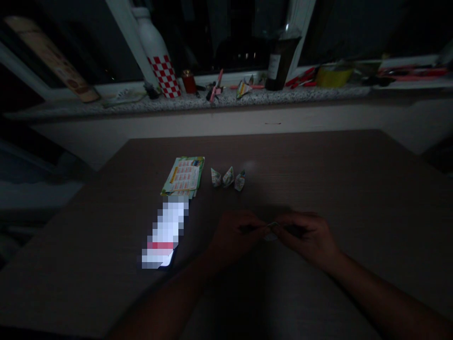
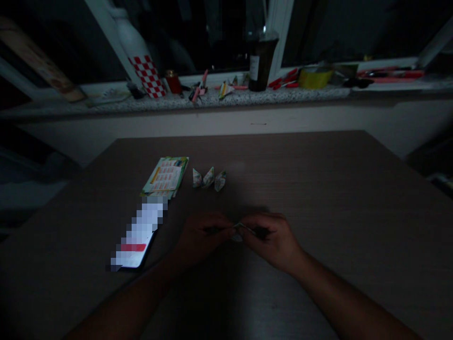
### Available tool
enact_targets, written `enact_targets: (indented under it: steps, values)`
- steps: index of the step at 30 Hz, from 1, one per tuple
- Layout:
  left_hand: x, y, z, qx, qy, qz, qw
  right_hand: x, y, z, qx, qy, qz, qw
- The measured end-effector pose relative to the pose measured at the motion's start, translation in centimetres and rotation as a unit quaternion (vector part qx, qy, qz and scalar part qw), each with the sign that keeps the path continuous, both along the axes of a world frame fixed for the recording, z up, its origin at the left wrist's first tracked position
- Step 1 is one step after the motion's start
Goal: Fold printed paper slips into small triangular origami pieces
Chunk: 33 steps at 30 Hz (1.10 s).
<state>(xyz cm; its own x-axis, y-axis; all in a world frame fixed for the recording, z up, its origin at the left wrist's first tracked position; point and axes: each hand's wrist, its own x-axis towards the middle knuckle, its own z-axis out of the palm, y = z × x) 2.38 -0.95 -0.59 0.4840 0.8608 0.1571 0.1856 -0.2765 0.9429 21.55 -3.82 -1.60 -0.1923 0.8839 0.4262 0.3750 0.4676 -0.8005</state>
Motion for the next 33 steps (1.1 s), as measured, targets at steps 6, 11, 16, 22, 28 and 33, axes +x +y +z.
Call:
enact_targets:
  steps: [6, 11, 16, 22, 28, 33]
  values:
    - [-0.09, 0.02, 0.5, -0.02, 0.031, -0.001, 0.999, -0.21, -0.11, 0.68, -0.035, 0.021, -0.003, 0.999]
    - [0.0, 0.15, 0.55, -0.095, 0.053, 0.002, 0.994, -0.43, -0.01, 0.68, -0.098, 0.08, -0.036, 0.991]
    - [0.12, 0.09, 0.42, -0.137, 0.049, 0.034, 0.989, -0.53, 0.15, 0.64, -0.145, 0.11, -0.025, 0.983]
    - [0.0, 0.04, 0.26, -0.141, 0.038, 0.028, 0.989, -0.45, 0.2, 0.47, -0.168, 0.118, -0.006, 0.979]
    - [0.01, 0.06, 0.4, -0.011, 0.061, 0.004, 0.998, -0.2, -0.01, 0.09, -0.095, -0.007, 0.029, 0.995]
    - [-0.02, 0.03, 0.39, 0.069, 0.078, 0.01, 0.995, -0.02, -0.11, -0.06, -0.071, -0.007, 0.028, 0.997]
